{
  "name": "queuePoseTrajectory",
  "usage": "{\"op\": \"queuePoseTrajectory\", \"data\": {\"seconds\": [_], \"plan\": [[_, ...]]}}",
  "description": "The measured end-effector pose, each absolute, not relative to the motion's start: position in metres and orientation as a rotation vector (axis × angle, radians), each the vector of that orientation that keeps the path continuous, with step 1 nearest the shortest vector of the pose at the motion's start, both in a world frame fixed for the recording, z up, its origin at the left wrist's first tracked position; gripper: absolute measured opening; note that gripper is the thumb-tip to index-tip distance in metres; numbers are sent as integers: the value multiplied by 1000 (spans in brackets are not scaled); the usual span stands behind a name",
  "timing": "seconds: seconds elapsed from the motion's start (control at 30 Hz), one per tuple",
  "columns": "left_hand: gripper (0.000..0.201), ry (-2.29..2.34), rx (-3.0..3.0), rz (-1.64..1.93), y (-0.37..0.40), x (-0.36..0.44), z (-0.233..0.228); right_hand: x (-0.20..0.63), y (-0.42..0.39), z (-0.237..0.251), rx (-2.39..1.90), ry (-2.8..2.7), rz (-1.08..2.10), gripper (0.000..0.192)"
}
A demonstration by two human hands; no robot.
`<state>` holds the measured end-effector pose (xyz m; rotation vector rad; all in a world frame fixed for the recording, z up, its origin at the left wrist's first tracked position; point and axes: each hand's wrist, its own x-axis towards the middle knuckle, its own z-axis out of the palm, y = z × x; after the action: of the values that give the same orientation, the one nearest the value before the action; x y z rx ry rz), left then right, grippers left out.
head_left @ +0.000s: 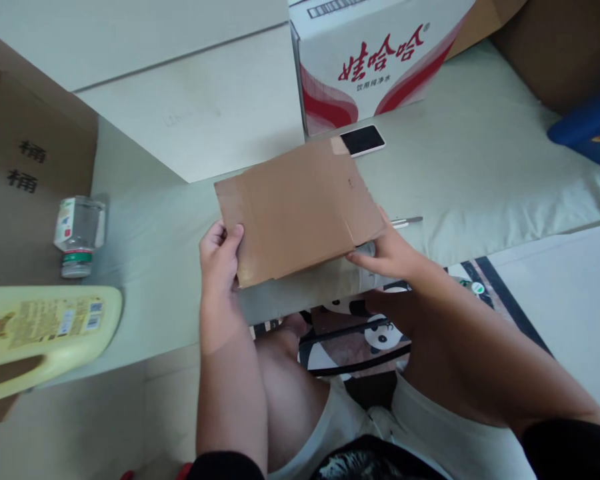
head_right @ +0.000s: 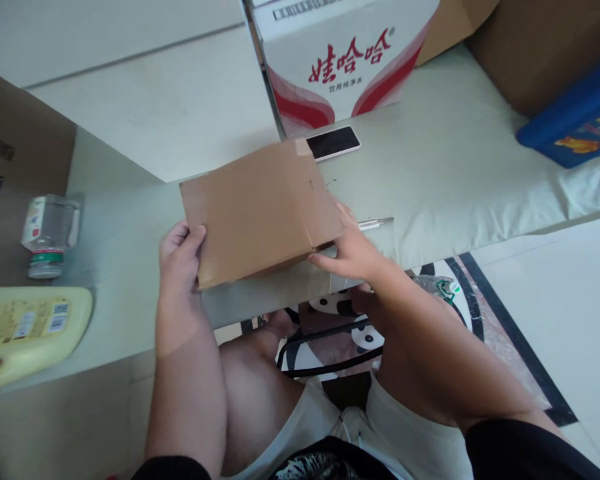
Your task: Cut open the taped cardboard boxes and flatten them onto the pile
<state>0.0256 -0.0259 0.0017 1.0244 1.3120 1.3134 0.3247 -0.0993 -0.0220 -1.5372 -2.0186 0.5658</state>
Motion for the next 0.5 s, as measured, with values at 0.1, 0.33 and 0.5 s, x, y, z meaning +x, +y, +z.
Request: {"op": "queuePoseTrajectory", "data": {"seconds": [0.1,0.33,0.5], "plan": [[53,1226,935,1242,-35,22,6,321,-99,-18,-1458,-1791,648,58],[72,1172,885,1082,-41,27,5,318,-103,-16,-1621,-1424,740,46],[53,1263,994,1076,-33,30,0,324,-106,-17,-1552,-969,979,44]]}}
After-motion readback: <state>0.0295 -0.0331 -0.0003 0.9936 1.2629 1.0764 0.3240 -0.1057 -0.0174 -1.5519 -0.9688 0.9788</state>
